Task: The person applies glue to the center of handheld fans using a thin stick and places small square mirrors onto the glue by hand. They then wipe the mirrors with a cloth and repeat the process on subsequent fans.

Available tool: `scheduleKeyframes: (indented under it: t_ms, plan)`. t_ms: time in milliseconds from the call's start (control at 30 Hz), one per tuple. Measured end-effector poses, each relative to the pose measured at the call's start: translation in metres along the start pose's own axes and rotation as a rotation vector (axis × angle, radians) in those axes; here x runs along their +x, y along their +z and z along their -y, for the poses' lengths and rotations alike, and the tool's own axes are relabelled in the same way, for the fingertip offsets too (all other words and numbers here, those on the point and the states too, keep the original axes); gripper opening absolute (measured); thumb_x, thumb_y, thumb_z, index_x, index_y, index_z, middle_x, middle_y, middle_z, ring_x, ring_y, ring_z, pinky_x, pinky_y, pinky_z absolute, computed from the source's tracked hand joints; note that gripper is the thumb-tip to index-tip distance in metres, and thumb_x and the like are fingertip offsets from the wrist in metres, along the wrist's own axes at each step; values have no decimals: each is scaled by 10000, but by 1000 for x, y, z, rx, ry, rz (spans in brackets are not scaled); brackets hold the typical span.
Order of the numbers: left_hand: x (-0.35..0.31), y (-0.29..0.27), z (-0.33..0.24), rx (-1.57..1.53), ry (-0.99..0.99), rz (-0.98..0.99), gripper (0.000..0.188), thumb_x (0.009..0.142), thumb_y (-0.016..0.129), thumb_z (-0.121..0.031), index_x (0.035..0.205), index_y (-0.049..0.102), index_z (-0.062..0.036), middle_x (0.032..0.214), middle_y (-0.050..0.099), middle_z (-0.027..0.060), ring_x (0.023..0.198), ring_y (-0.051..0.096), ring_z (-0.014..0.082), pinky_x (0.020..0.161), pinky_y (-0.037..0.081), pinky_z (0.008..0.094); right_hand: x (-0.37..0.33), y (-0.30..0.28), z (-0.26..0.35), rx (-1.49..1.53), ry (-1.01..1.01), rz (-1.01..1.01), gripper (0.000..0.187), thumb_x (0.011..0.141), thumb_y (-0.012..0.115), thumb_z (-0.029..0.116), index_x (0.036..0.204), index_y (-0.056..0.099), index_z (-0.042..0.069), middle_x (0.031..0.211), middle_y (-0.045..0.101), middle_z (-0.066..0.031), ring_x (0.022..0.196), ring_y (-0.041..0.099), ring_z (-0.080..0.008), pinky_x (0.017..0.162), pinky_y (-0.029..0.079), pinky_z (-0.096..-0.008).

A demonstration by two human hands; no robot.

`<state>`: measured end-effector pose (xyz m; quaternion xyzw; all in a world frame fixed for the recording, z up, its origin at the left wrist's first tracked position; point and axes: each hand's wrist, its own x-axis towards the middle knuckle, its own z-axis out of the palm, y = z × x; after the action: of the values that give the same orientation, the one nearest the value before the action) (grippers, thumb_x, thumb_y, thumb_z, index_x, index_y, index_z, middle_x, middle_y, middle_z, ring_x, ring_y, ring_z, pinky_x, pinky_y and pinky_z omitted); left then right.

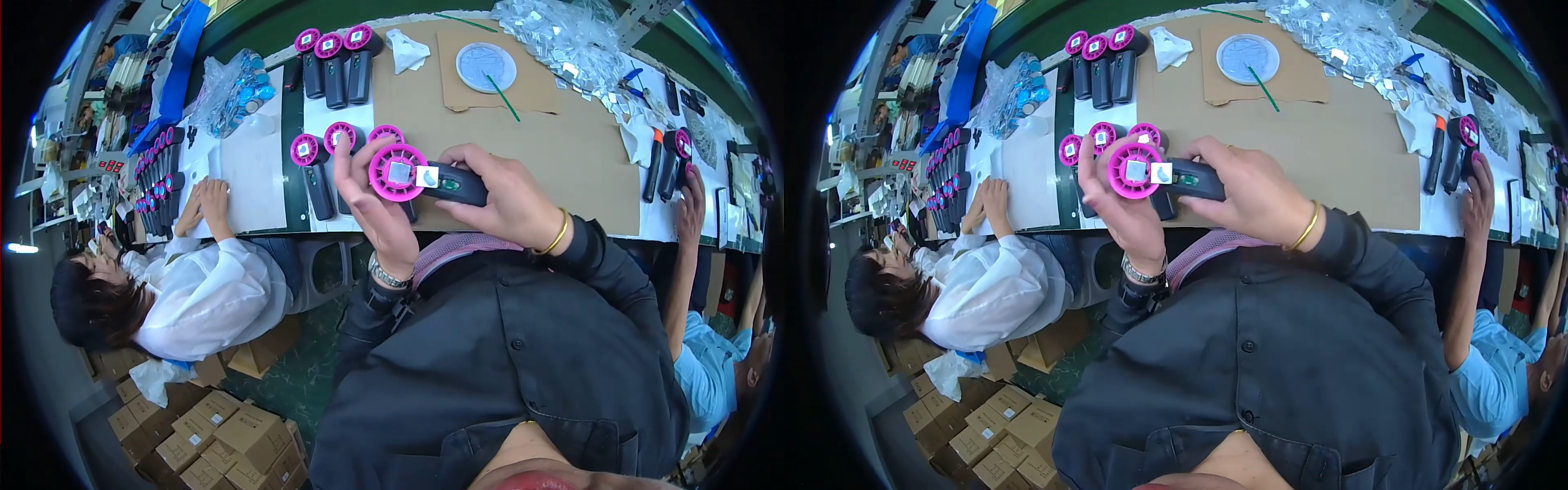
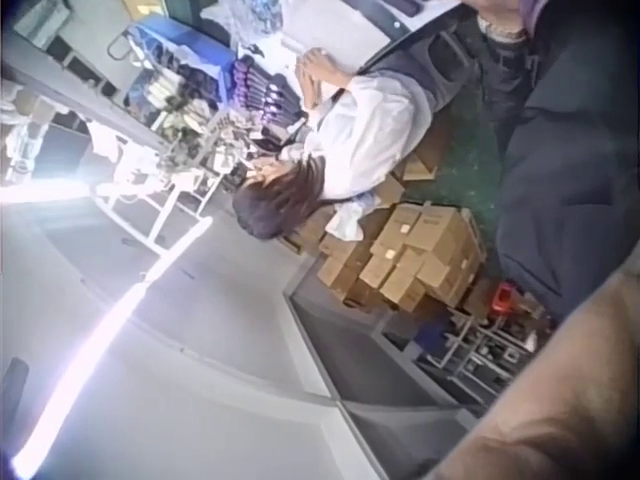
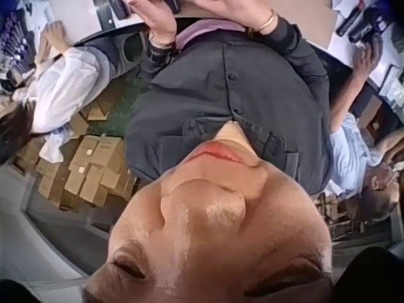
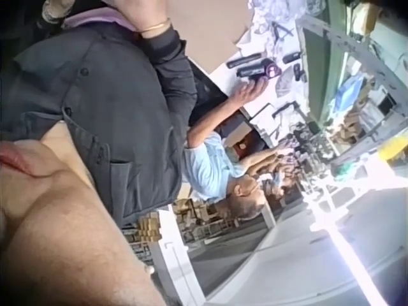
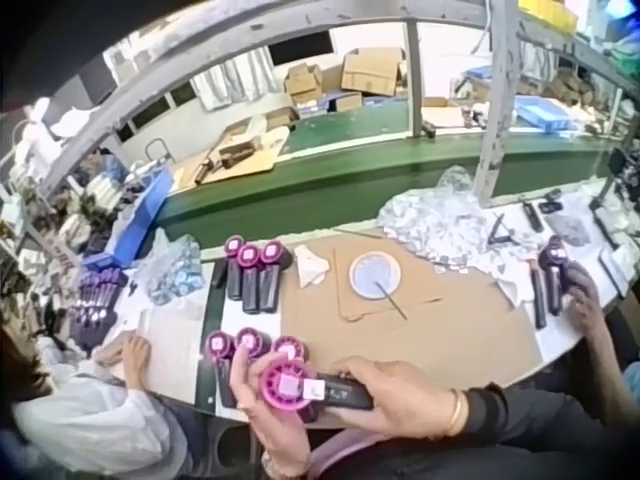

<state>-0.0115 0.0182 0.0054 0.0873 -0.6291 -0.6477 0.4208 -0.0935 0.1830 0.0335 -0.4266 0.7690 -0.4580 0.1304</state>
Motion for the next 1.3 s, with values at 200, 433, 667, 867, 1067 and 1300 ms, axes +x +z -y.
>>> scheduleKeyframes:
  t_ms: [200, 433, 667, 867, 1067, 1300]
  plan:
    - [20, -2, 8, 45, -152, -24, 747, 1195, 145, -585, 1544, 360, 40, 1209, 710, 149, 1127, 684, 211, 1064, 527, 347, -4, 24, -1, 355, 68, 75, 645, 963, 873, 235, 1475, 562, -2, 1170, 734, -124, 985, 738, -208, 861, 596, -349]
    - [23, -11, 9, 166, -105, 6, 747, 1191, 120, -593, 1473, 412, 34, 1125, 739, 127, 1082, 701, 200, 1012, 562, 308, -4, 25, 1, 794, 342, 314, 617, 1029, 820, 223, 1509, 527, -31, 1194, 699, -72, 998, 677, -110, 863, 584, -294]
    - [23, -11, 13, 106, -159, 30, 774, 1181, 108, -614, 1443, 435, 37, 1036, 763, 159, 914, 751, 241, 865, 623, 328, -5, 33, -4, 720, 220, 197, 614, 1004, 845, 189, 1478, 535, -48, 1169, 698, -64, 956, 669, -80, 821, 581, -275]
    - [22, -7, 12, 67, -211, 137, 797, 1181, 111, -612, 1478, 458, 41, 1136, 772, 240, 955, 779, 289, 861, 638, 357, -6, 29, 1, 603, 298, 179, 627, 952, 895, 176, 1426, 557, -58, 1157, 702, -66, 937, 672, -63, 786, 583, -264]
    - [20, -7, 3, -6, -294, 120, 740, 1209, 152, -528, 1563, 436, 57, 1316, 730, 253, 1246, 714, 285, 1052, 561, 349, -9, 35, -4, 702, 386, 33, 592, 935, 908, 166, 1377, 583, -56, 1109, 707, -55, 896, 650, -48, 729, 555, -235]
    - [11, -13, 6, 106, -181, 186, 605, 1223, 290, -402, 1585, 433, 60, 1440, 657, 281, 1340, 664, 327, 1104, 542, 389, -8, 34, -13, 626, 443, -13, 590, 908, 936, 179, 1332, 602, -59, 1067, 691, -42, 877, 629, -46, 716, 542, -231]
